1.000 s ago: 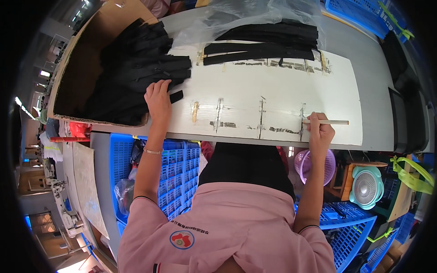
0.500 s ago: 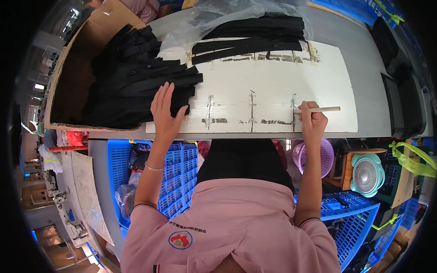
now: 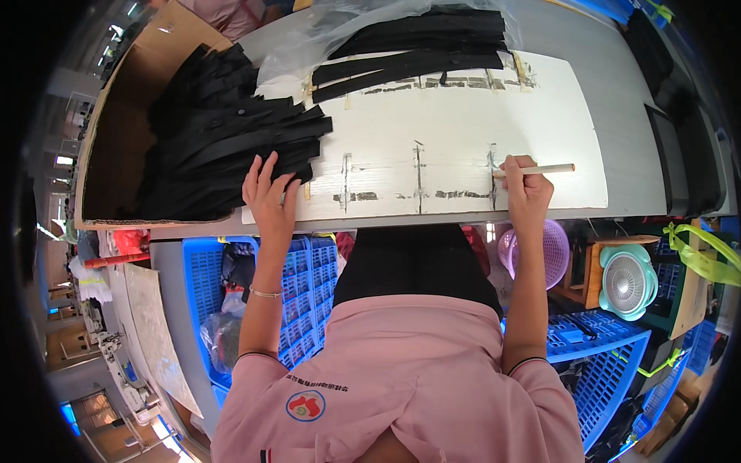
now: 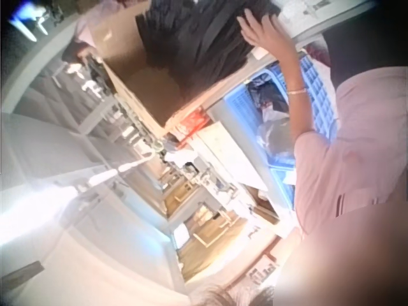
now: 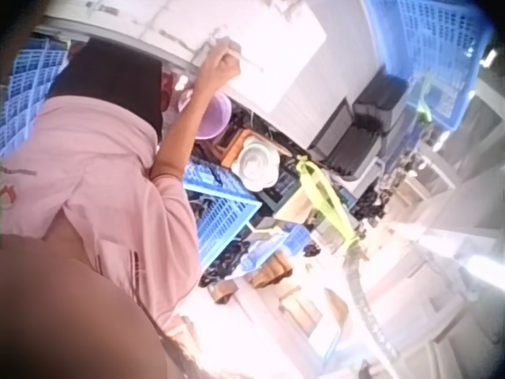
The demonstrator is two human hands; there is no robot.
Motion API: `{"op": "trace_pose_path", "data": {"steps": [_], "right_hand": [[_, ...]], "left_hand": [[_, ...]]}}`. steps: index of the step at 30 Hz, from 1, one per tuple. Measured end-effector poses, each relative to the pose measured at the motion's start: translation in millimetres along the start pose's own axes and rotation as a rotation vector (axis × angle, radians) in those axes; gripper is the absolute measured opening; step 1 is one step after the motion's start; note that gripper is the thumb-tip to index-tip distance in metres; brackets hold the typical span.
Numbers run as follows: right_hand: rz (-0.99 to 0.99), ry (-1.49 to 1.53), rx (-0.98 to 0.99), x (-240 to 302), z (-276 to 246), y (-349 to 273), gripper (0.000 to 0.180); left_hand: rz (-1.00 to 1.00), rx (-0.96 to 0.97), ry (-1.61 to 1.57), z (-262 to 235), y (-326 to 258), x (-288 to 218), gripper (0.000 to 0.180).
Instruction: Marking specific measurement points on zipper strips using a white template board and a pen.
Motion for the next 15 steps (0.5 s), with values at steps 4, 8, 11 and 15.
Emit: {"op": "trace_pose_path", "data": {"steps": [4, 8, 11, 15], "right_hand": [[0.019, -0.040, -0.014, 2, -2, -1, 0.021], [-0.005, 0.025, -0.016, -3, -2, 0, 0.020], [0.001, 0.053, -0.029, -2, 0, 0, 0.018], [-0.045, 0.063, -0.067, 5, -1, -1, 0.017]], "left_hand": [[-0.031, 0.053, -0.054, -3, -7, -8, 0.018], [0.021, 0.047, -0.024, 1, -2, -19, 0.017], [0.019, -0.029, -0.037, 11, 6, -31, 0.013], [0.077, -0.017, -0.214, 37, 16, -100, 0.008]]}}
Point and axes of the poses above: each hand's wrist, its own y-axis towards the middle knuckle, its own z-axis out of the palm, x = y × z, the point moved 2 cm from there along y, towards the middle knuckle, and after that the axes turned 3 degrees about -x, right-handed, at the moved point
